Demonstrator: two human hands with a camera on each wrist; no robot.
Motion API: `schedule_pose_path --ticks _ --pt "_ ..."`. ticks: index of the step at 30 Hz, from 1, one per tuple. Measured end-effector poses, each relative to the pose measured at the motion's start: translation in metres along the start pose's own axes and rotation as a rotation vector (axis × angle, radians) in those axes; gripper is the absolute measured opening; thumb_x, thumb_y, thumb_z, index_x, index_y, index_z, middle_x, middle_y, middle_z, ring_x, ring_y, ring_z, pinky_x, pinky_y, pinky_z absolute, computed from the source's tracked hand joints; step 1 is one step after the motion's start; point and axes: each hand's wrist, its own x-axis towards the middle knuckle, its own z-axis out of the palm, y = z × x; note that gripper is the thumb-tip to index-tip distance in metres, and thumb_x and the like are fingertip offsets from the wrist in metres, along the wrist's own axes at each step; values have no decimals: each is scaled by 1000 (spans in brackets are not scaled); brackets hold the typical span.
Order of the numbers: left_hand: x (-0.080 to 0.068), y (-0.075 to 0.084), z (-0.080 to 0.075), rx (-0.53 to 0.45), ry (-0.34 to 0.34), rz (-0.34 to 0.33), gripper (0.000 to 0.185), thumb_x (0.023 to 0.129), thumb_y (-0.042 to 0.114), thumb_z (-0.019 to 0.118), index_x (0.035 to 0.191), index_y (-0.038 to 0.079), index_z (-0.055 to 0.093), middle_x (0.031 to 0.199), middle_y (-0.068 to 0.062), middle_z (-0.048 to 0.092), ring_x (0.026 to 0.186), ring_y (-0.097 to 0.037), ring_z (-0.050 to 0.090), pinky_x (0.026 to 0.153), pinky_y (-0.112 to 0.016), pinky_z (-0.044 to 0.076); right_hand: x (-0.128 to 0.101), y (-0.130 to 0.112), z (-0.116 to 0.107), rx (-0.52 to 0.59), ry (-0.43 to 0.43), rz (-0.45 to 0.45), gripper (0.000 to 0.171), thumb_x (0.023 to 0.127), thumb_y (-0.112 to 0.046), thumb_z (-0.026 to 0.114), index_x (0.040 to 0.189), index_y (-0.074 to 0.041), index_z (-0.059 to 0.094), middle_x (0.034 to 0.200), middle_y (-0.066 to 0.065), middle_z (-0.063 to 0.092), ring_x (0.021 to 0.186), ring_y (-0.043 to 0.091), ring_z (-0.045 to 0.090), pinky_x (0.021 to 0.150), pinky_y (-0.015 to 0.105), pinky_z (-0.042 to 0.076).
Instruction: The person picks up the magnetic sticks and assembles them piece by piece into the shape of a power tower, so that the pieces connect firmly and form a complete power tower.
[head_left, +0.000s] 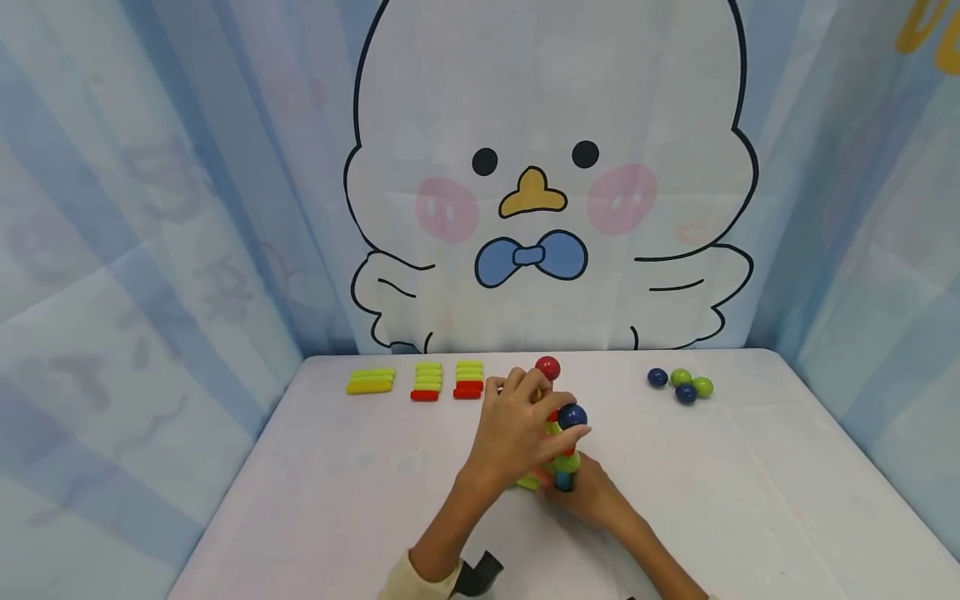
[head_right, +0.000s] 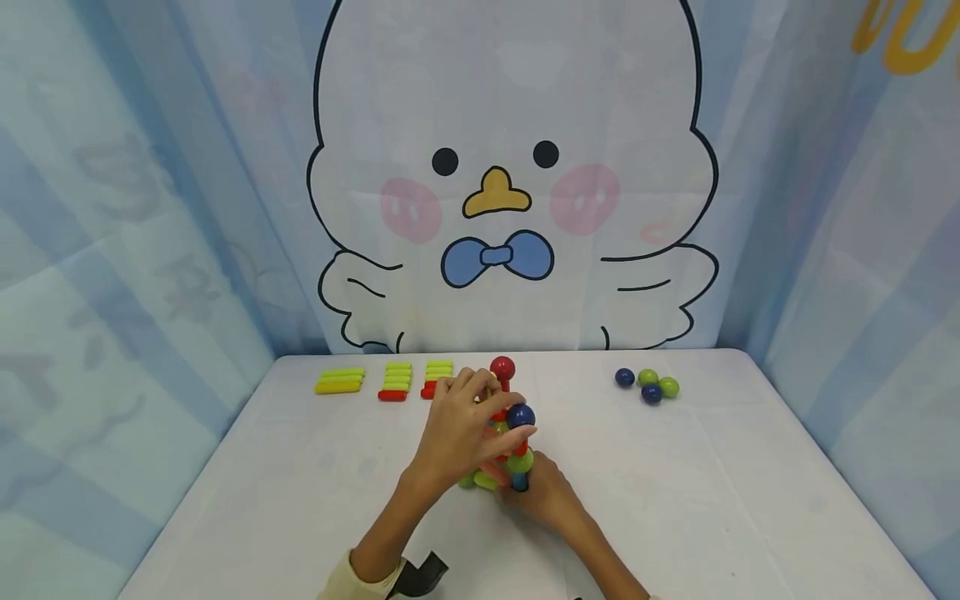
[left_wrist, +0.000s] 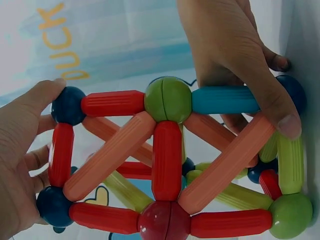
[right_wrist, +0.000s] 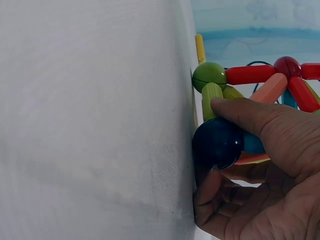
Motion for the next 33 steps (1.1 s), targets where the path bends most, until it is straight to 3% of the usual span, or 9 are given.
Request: schedule_pose_path --ticks 2,5,8,11,14,17,20,23,33 --pt "-1 -2 -1 -39 3 -7 37 81 58 71 104 29 74 95 5 56 96 -12 52 79 -33 44 0 1 -1 11 -3 5 59 78 -18 80 128 -1 52 122 11 65 107 25 63 102 53 46" --pt "-4 -10 -1 -199 37 -67 31 83 48 73 102 23 75 95 3 58 95 -12 52 79 -30 46 1 3 -2 45 -26 6 63 79 -20 80 132 -4 51 126 10 65 114 28 62 101 53 47" --pt "-9 -27 2 -382 87 -191 23 92 36 66 102 16 74 95 0 59 96 -12 54 80 -26 50 4 7 -7 75 -58 25 69 78 -22 82 137 -8 50 128 8 64 117 28 61 100 53 48" --pt "-14 -52 8 -468 90 -342 26 101 30 53 103 13 72 94 -1 62 94 -13 57 81 -28 54 6 13 -16 78 -95 49 70 76 -22 84 137 -11 52 126 5 65 114 25 60 99 53 49" --pt "-21 -81 16 -466 -10 -482 26 102 28 52 106 11 71 94 -3 64 92 -16 59 84 -34 55 8 20 -27 60 -138 32 67 76 -22 84 134 -11 53 122 5 65 111 23 59 98 54 49" --pt "-33 -105 28 -397 -188 -599 20 98 21 59 112 11 69 101 -7 63 95 -21 58 87 -37 54 9 28 -36 58 -189 -29 66 79 -22 81 136 -10 51 125 7 63 112 25 58 98 54 49" --pt "-45 -120 41 -299 -389 -694 28 94 16 65 122 14 66 111 -12 58 101 -24 54 88 -39 54 8 33 -41 85 -245 -74 63 81 -22 79 135 -7 51 125 9 63 112 26 58 98 55 49" --pt "-52 -128 53 -237 -529 -749 40 92 17 68 131 21 61 119 -15 52 105 -27 51 86 -40 55 7 36 -46 118 -301 -96 60 83 -19 77 135 -5 51 125 10 64 111 27 58 98 56 48" --pt "-57 -134 80 -171 -660 -826 44 92 22 68 135 22 57 136 -22 42 115 -33 49 90 -48 55 7 39 -57 111 -389 -35 49 86 -11 72 130 -2 54 125 14 62 115 35 56 99 65 42"
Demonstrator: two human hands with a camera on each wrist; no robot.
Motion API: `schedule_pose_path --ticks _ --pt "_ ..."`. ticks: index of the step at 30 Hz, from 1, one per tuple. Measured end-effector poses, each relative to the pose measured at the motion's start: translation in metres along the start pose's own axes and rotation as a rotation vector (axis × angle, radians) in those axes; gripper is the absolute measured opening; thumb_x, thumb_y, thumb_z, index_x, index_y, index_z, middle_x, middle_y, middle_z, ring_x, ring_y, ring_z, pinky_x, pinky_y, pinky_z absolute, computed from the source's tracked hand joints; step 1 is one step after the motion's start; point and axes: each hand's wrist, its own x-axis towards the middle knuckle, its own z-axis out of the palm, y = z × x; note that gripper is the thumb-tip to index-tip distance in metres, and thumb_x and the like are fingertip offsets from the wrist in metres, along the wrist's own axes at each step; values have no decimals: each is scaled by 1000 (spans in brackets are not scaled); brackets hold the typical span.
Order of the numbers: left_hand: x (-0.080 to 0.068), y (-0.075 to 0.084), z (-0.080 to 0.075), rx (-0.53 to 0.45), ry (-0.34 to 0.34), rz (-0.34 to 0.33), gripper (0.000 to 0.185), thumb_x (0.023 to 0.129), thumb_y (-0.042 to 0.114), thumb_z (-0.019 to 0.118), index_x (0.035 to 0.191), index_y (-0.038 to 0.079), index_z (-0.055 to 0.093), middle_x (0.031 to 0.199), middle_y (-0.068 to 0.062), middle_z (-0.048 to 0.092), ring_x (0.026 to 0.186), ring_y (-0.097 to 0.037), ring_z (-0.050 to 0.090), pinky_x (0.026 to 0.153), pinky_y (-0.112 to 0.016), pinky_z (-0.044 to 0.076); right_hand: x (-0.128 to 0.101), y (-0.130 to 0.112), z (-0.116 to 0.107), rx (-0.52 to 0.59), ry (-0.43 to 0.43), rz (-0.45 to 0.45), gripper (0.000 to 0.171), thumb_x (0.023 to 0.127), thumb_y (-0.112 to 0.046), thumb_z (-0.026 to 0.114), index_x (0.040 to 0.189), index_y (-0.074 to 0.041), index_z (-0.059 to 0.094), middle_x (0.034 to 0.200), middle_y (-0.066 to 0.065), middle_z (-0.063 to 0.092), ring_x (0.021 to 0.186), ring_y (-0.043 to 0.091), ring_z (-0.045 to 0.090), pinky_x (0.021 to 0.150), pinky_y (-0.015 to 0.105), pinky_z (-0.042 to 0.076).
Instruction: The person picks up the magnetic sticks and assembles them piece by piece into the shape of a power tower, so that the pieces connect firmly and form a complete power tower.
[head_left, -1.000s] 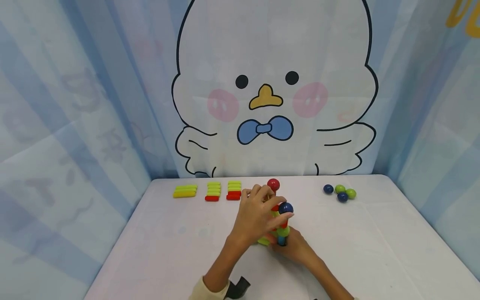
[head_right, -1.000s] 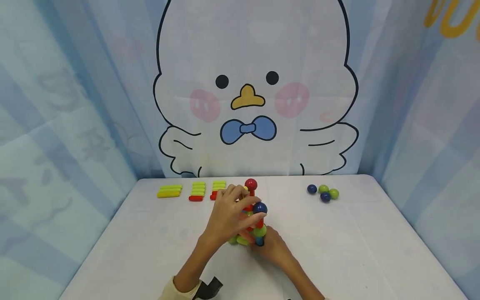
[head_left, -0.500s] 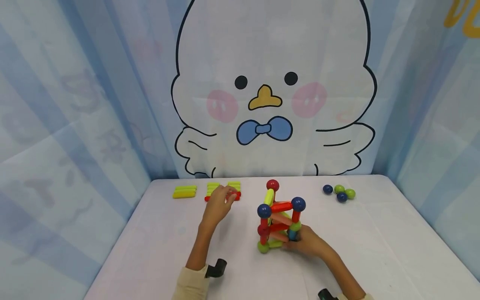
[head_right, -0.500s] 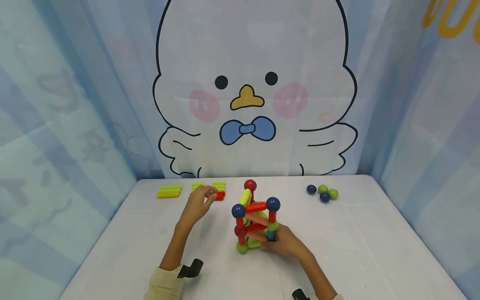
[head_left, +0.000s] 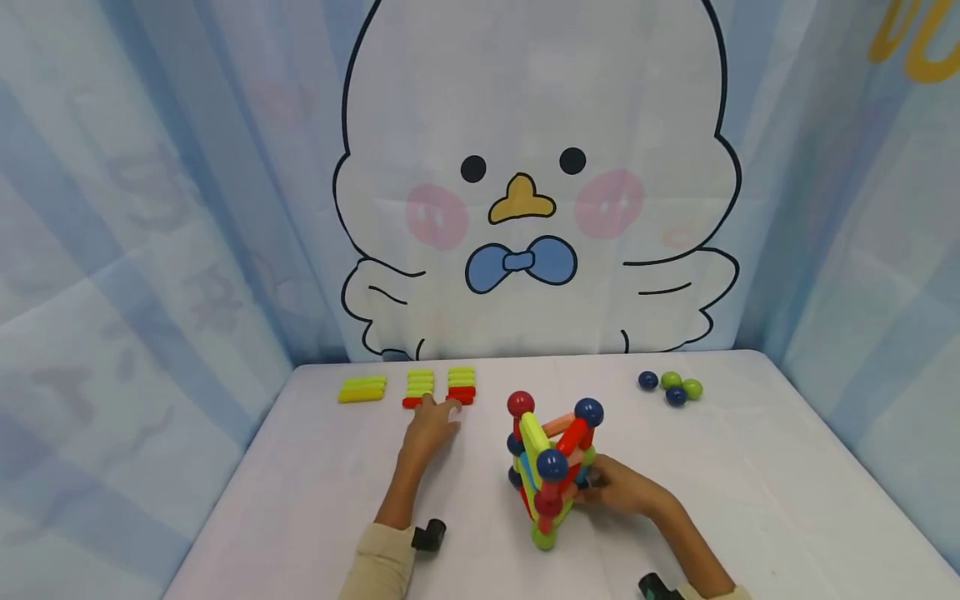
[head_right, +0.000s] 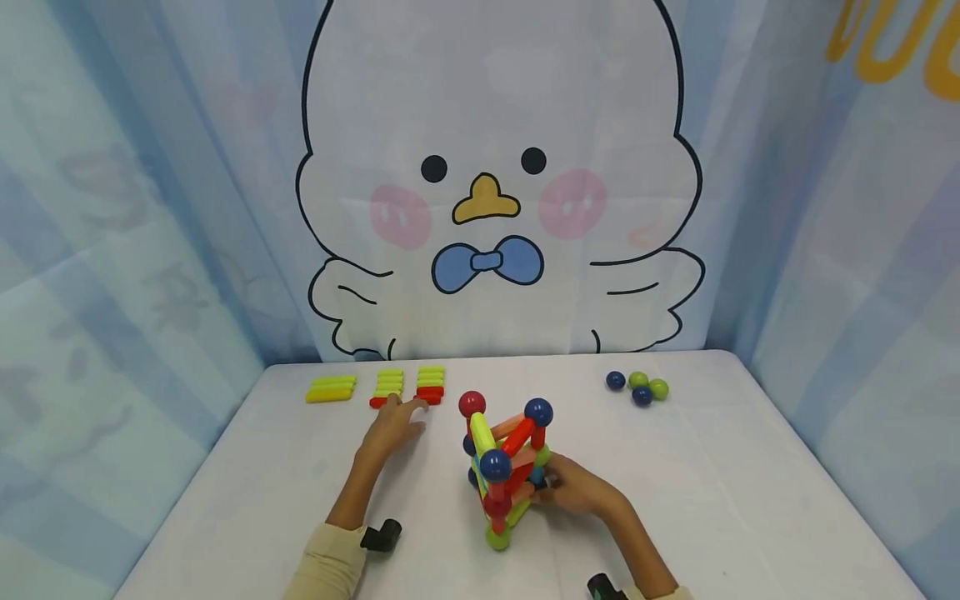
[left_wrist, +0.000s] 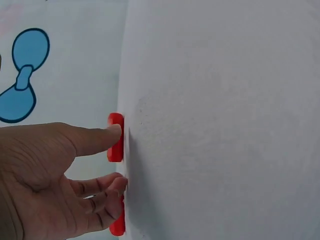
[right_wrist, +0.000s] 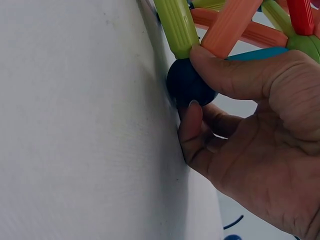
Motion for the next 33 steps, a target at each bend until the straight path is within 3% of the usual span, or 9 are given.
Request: schedule_pose_path --ticks 7,11,17,20,22,25,30,33 --pt "6 -2 8 -18 88 47 51 92 20 69 140 22 53 130 -21 45 107 -30 51 85 -42 56 4 -1 3 -41 75 45 48 85 -10 72 130 -5 57 119 10 64 110 28 58 96 59 48" --pt "9 0 8 -25 99 25 49 91 19 69 138 22 55 132 -23 45 106 -31 54 87 -44 56 4 -2 2 -40 93 52 47 83 -13 74 127 -3 59 116 10 65 108 28 60 94 56 50" --pt "7 3 8 -22 115 34 27 88 15 72 114 18 65 128 -23 47 101 -31 56 81 -40 58 4 1 1 -25 75 30 52 81 -18 79 127 -6 58 113 8 66 103 24 59 89 49 54" --pt "5 4 6 10 94 58 21 86 16 75 105 16 65 117 -18 55 96 -26 56 79 -37 56 5 2 1 -41 83 7 53 80 -20 79 127 -6 57 107 7 65 95 21 59 84 43 56" --pt "5 5 4 -19 67 80 21 86 18 75 104 14 65 105 -13 59 90 -22 56 77 -34 55 5 3 2 -53 92 -2 53 80 -19 79 126 -5 57 103 6 64 91 20 58 80 40 57" --pt "3 9 -3 -165 6 130 23 88 21 74 108 11 66 94 -7 61 83 -19 55 73 -31 53 4 2 3 -50 98 -1 53 80 -16 79 126 -4 56 100 6 64 88 20 57 77 39 56" --pt "-11 28 -25 -586 -50 298 32 92 25 68 119 8 63 104 -10 65 81 -23 65 72 -26 55 5 2 5 -40 100 18 53 79 -13 78 127 -3 57 104 7 65 91 21 57 78 41 56" --pt "-24 45 -40 -843 -53 357 36 93 29 66 122 8 61 107 -12 65 86 -27 68 76 -25 55 6 3 7 -31 106 38 54 79 -14 79 127 -4 57 105 6 66 90 20 58 78 41 56"
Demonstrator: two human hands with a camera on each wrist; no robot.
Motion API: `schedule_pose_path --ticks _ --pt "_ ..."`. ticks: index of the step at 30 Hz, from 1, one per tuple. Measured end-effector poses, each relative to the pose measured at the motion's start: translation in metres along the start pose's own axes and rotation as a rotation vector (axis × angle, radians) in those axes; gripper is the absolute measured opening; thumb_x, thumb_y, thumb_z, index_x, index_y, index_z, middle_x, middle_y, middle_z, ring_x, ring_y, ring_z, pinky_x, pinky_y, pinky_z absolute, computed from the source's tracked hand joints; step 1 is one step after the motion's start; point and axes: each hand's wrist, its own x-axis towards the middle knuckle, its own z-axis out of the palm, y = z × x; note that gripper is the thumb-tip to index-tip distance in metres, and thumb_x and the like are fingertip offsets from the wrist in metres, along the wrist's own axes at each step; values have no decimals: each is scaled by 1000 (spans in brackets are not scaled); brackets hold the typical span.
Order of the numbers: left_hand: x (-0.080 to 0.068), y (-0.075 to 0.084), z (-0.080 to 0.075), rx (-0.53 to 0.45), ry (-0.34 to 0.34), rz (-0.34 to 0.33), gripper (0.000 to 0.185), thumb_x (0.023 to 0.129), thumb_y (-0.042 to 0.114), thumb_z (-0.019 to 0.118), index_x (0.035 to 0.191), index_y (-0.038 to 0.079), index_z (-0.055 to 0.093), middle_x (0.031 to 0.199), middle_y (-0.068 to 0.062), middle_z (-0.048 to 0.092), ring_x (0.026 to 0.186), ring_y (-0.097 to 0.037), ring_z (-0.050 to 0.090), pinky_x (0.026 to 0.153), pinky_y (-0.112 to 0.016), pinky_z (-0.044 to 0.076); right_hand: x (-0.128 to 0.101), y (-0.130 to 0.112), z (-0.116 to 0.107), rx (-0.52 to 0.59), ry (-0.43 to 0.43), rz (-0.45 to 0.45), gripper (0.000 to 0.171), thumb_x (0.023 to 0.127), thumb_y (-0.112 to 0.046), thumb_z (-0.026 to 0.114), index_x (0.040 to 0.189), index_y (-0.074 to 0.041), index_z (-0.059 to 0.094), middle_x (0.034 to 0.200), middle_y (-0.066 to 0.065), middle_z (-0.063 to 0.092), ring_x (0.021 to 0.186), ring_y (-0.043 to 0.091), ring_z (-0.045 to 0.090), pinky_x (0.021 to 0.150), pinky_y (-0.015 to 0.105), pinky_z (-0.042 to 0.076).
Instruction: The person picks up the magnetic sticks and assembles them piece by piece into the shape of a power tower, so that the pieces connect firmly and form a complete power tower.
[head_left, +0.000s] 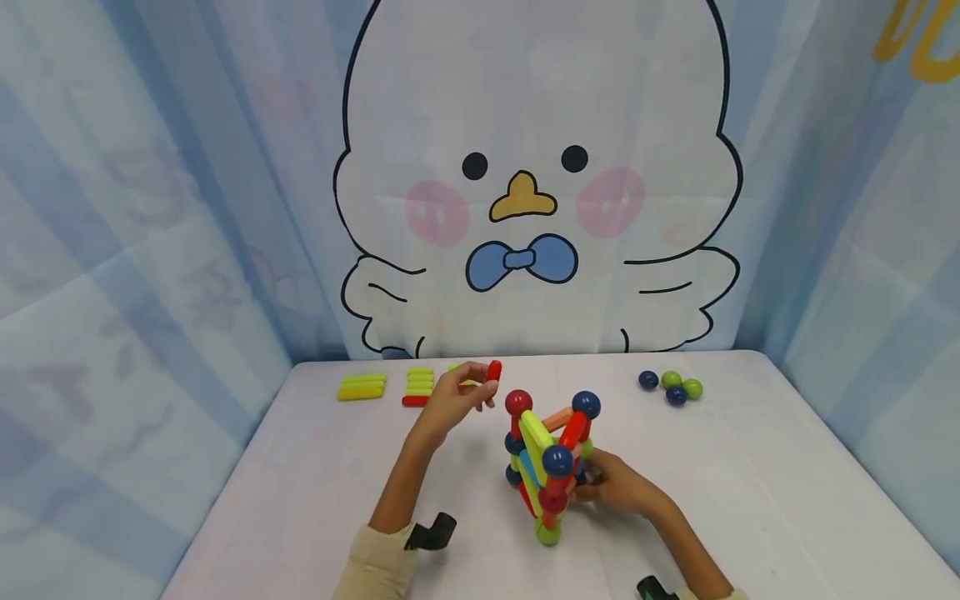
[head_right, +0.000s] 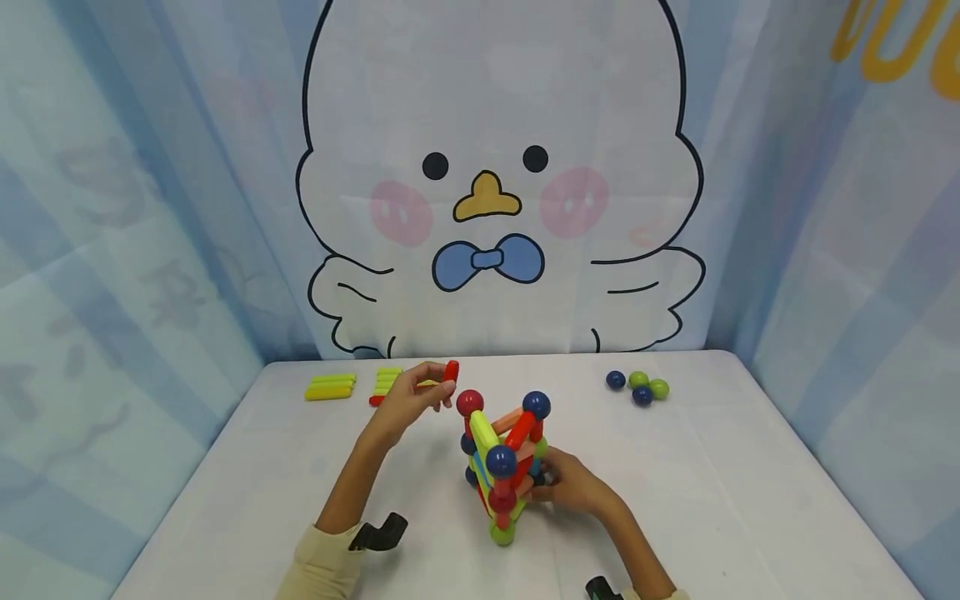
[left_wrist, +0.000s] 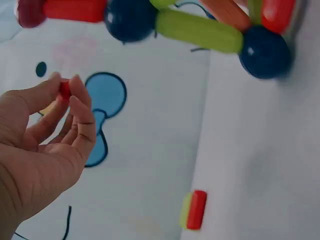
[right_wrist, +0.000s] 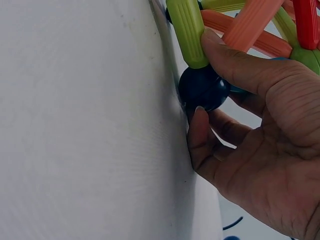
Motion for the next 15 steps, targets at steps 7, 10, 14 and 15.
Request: schedule_pose_path --ticks 7,10,14,15 --pt "-11 43 18 -249 -22 70 40 94 31 65 126 9 58 114 -13 68 101 -20 69 91 -34 55 -1 -1 1 8 -5 3 54 79 -14 79 127 -4 57 108 8 66 92 21 58 81 43 56" --pt "-13 48 24 -236 -86 72 39 96 30 63 128 8 58 115 -14 68 104 -21 69 95 -36 54 -2 -1 1 4 -8 2 54 80 -14 79 127 -4 56 109 8 66 93 21 58 82 44 56" --pt "-13 48 30 -212 -116 54 40 97 33 60 131 11 59 111 -13 70 104 -21 68 97 -36 53 -2 -2 0 6 -8 -3 55 80 -16 79 129 -4 56 109 8 66 95 21 58 84 46 56" --pt "-13 47 31 -209 -117 56 41 97 34 59 132 11 58 111 -14 70 104 -21 68 97 -37 53 -2 -2 -1 4 -6 -7 55 80 -16 79 129 -5 56 110 8 66 95 21 58 84 46 55"
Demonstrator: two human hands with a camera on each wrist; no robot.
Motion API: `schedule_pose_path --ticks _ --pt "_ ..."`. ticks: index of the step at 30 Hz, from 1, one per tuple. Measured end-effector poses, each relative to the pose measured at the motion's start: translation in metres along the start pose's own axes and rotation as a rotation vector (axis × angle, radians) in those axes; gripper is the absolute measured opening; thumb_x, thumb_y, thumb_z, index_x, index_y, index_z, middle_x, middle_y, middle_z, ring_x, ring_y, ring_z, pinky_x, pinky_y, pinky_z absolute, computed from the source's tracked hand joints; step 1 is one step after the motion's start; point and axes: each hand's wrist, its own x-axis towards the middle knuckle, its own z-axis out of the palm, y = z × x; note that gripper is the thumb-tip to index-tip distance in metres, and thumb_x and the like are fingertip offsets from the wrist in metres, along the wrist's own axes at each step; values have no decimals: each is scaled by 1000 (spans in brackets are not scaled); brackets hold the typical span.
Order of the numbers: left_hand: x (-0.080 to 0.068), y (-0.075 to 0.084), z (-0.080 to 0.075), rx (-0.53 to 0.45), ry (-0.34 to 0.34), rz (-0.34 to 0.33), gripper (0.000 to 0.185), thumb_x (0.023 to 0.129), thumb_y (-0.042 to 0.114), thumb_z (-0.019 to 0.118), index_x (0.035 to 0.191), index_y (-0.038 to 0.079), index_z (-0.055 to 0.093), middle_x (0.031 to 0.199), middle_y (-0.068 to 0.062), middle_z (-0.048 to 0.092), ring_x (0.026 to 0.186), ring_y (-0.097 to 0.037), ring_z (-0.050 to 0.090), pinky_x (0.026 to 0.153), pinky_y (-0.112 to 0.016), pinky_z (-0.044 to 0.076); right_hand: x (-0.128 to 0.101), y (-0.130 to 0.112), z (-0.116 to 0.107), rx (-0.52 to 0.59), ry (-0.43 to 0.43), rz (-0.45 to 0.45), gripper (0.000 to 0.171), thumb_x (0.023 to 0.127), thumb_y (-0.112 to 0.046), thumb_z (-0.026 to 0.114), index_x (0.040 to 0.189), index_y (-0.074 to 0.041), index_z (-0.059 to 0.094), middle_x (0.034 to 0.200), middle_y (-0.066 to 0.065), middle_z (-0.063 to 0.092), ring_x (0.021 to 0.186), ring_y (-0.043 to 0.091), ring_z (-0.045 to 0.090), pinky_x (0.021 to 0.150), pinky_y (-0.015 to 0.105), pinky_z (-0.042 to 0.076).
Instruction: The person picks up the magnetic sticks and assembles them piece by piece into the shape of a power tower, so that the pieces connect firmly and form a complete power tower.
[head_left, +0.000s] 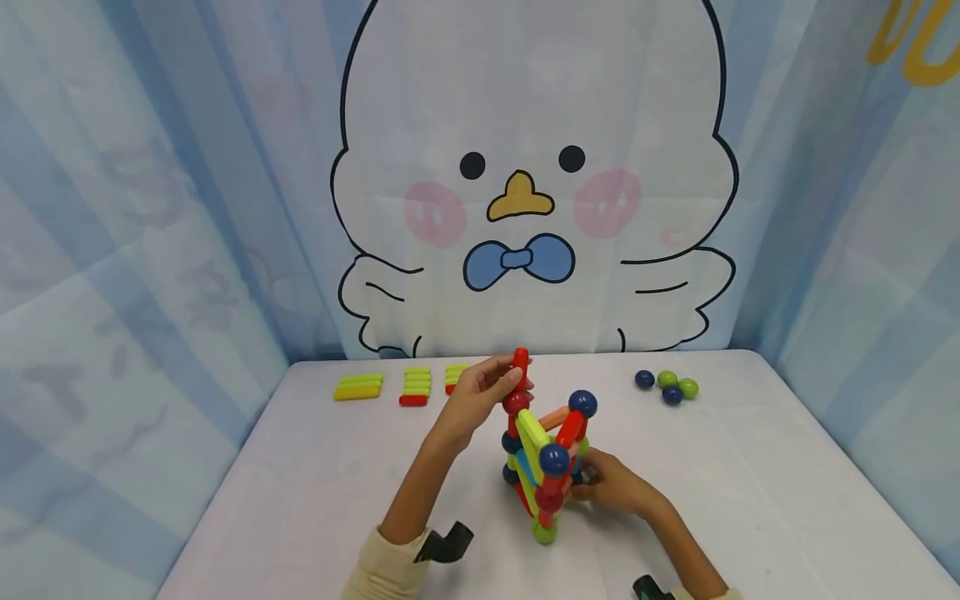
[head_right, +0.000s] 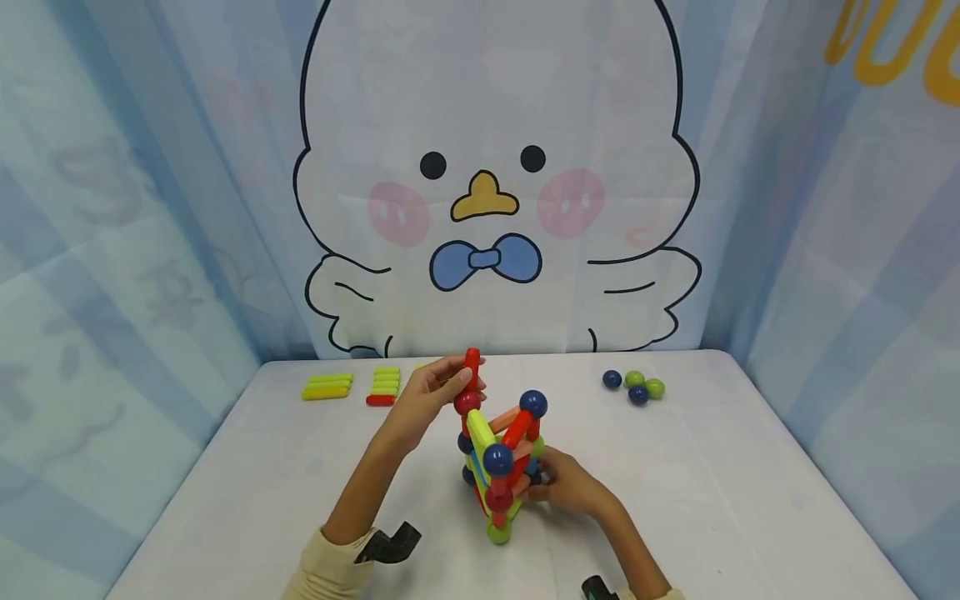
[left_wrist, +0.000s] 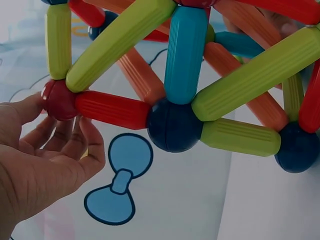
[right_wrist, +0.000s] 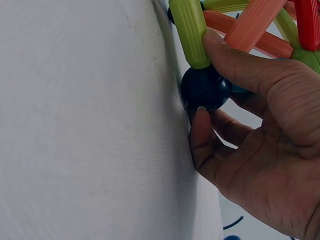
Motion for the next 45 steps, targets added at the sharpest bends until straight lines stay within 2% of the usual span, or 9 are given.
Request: schedule_pose_path --ticks 6,10,14,18,24,32,37,45 --pt "0 -3 6 -24 -35 4 47 101 38 51 138 10 53 106 -14 69 100 -17 67 97 -32 52 0 1 0 -11 8 -15 55 80 -16 79 129 -4 56 111 9 66 95 22 59 82 45 56" --pt "1 -3 11 -31 -52 -15 44 101 38 51 139 15 55 101 -14 67 93 -15 66 88 -27 54 -1 2 0 1 -1 -15 56 80 -15 78 130 -4 55 112 10 66 95 22 59 82 45 56" --pt "1 -2 16 21 -63 -31 37 98 36 57 131 20 62 101 -17 66 90 -15 65 79 -25 55 -1 3 1 8 -9 -15 55 81 -16 78 130 -4 55 112 9 65 96 21 58 83 45 56" --pt "1 -1 20 86 -64 -53 31 95 34 62 123 21 68 106 -11 68 90 -16 65 76 -26 55 -1 4 1 3 -7 -20 55 81 -16 78 130 -4 55 112 9 65 98 22 58 85 47 55" --pt "1 1 22 140 -78 -77 27 93 33 65 116 20 71 111 -5 68 92 -17 64 79 -30 55 -1 5 1 1 -9 -32 55 82 -16 78 131 -4 54 112 9 65 98 22 58 86 48 55" --pt "2 5 21 185 -95 -66 25 93 30 65 114 20 71 108 -6 67 91 -17 63 77 -30 55 1 5 2 -13 -4 -37 55 83 -18 77 131 -5 54 112 9 65 98 22 58 85 48 55" --pt "1 7 20 224 -94 -82 22 92 29 66 110 19 72 104 -4 68 90 -17 61 74 -29 55 1 4 2 -24 3 -46 56 83 -19 77 131 -5 54 112 9 65 98 22 58 84 48 55" --pt "0 4 24 218 -66 -82 27 94 39 63 113 20 70 109 -3 68 95 -16 61 80 -32 55 1 5 2 -27 10 -62 56 82 -18 78 131 -4 54 113 10 65 98 22 58 85 47 55"
